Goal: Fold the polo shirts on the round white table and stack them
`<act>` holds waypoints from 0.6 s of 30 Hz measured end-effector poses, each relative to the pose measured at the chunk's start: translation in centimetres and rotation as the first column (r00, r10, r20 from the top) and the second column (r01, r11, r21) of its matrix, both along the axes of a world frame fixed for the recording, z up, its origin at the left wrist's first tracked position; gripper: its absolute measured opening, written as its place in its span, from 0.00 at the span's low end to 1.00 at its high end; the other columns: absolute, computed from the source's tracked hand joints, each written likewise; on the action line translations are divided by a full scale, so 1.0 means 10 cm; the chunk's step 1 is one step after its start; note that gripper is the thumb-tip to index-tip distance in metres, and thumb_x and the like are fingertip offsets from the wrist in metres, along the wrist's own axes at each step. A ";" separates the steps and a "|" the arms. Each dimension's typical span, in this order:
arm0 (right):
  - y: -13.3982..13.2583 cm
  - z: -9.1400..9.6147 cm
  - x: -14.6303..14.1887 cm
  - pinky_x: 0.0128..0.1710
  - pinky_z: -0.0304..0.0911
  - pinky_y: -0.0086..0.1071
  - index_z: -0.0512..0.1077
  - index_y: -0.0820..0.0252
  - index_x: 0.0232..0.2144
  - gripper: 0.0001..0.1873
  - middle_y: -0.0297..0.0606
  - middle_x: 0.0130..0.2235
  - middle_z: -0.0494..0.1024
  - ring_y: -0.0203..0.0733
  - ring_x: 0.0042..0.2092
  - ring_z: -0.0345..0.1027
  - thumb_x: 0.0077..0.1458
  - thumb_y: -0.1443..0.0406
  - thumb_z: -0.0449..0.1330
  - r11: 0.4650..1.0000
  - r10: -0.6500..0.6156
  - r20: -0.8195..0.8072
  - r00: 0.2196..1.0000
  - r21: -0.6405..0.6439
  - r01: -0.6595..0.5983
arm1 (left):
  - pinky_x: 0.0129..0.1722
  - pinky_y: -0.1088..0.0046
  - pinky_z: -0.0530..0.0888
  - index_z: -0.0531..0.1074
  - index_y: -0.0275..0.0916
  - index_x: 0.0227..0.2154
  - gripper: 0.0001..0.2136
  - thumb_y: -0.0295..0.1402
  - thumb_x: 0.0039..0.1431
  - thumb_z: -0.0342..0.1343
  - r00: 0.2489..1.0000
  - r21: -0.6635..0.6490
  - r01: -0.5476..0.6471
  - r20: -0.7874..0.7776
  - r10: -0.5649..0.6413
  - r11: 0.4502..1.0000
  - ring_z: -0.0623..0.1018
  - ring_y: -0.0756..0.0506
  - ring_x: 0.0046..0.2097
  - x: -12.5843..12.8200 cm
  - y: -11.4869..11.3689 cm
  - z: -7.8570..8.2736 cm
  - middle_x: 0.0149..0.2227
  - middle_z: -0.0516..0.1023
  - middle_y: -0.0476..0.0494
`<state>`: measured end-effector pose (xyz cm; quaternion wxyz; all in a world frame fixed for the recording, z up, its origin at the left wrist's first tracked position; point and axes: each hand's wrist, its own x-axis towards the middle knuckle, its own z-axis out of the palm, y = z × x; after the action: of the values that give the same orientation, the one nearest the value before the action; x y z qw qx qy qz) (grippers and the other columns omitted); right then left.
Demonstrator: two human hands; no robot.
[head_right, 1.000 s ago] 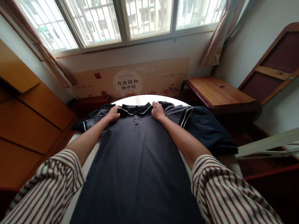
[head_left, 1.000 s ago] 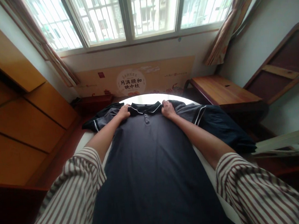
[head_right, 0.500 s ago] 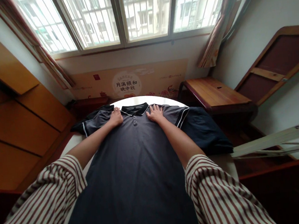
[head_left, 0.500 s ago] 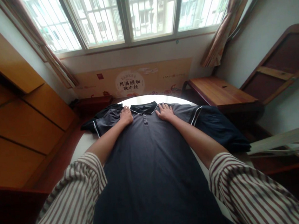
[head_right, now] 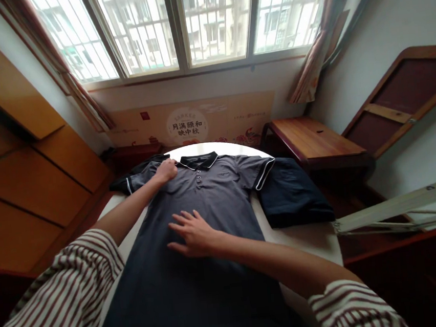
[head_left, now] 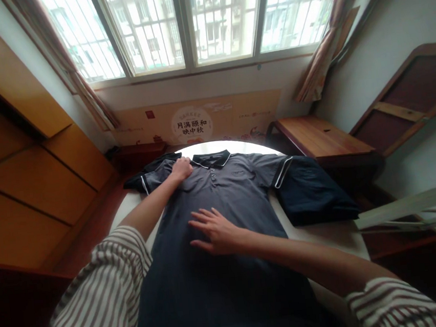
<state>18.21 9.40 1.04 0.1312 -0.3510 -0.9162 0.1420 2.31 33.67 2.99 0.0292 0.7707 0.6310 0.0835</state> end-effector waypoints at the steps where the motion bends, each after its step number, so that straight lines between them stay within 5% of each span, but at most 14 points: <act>1: -0.15 -0.01 0.00 0.63 0.46 0.65 0.59 0.56 0.66 0.36 0.49 0.70 0.55 0.64 0.69 0.47 0.63 0.44 0.51 0.998 0.040 -0.018 0.999 -0.046 -0.041 | 0.59 0.59 0.66 0.71 0.31 0.56 0.20 0.32 0.65 0.45 1.000 0.041 -0.030 -0.002 0.030 0.999 0.68 0.33 0.60 -0.13 0.03 0.08 0.58 0.70 0.27; 5: -0.55 -0.04 0.09 0.65 0.32 0.67 0.54 0.50 0.69 0.40 0.42 0.72 0.47 0.65 0.72 0.31 0.62 0.40 0.47 0.973 0.130 -0.024 0.991 -0.189 -0.132 | 0.56 0.54 0.68 0.74 0.32 0.52 0.22 0.43 0.61 0.53 0.982 0.100 -0.186 -0.025 0.189 0.978 0.67 0.28 0.60 -0.75 0.10 0.26 0.56 0.72 0.27; 9: -0.68 -0.03 0.15 0.66 0.23 0.65 0.52 0.49 0.70 0.40 0.41 0.73 0.43 0.62 0.72 0.27 0.63 0.41 0.47 0.964 0.153 -0.029 0.988 -0.216 -0.156 | 0.50 0.68 0.71 0.80 0.37 0.39 0.16 0.44 0.59 0.56 0.981 0.003 -0.192 0.031 0.192 0.981 0.75 0.35 0.52 -1.17 0.14 0.26 0.47 0.80 0.36; 13: -0.78 0.04 0.17 0.65 0.21 0.67 0.55 0.41 0.68 0.36 0.37 0.73 0.42 0.62 0.72 0.24 0.62 0.41 0.49 0.958 0.173 -0.057 0.983 -0.220 -0.182 | 0.45 0.76 0.72 0.79 0.37 0.42 0.15 0.39 0.64 0.51 0.983 0.032 -0.164 0.092 0.161 0.986 0.79 0.43 0.46 -1.30 0.16 0.27 0.45 0.82 0.40; 18: -0.96 0.10 0.21 0.64 0.21 0.70 0.53 0.39 0.68 0.39 0.38 0.73 0.41 0.64 0.72 0.23 0.59 0.42 0.56 0.944 0.233 -0.067 0.970 -0.224 -0.242 | 0.44 0.71 0.72 0.78 0.38 0.45 0.14 0.40 0.63 0.54 0.971 0.065 -0.220 0.108 0.213 0.973 0.78 0.41 0.45 -1.33 0.19 0.30 0.46 0.81 0.39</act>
<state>20.32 -0.24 2.01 0.0897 -0.2480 -0.9262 0.2693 -10.98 35.57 5.98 0.0219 0.6926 0.7054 0.1489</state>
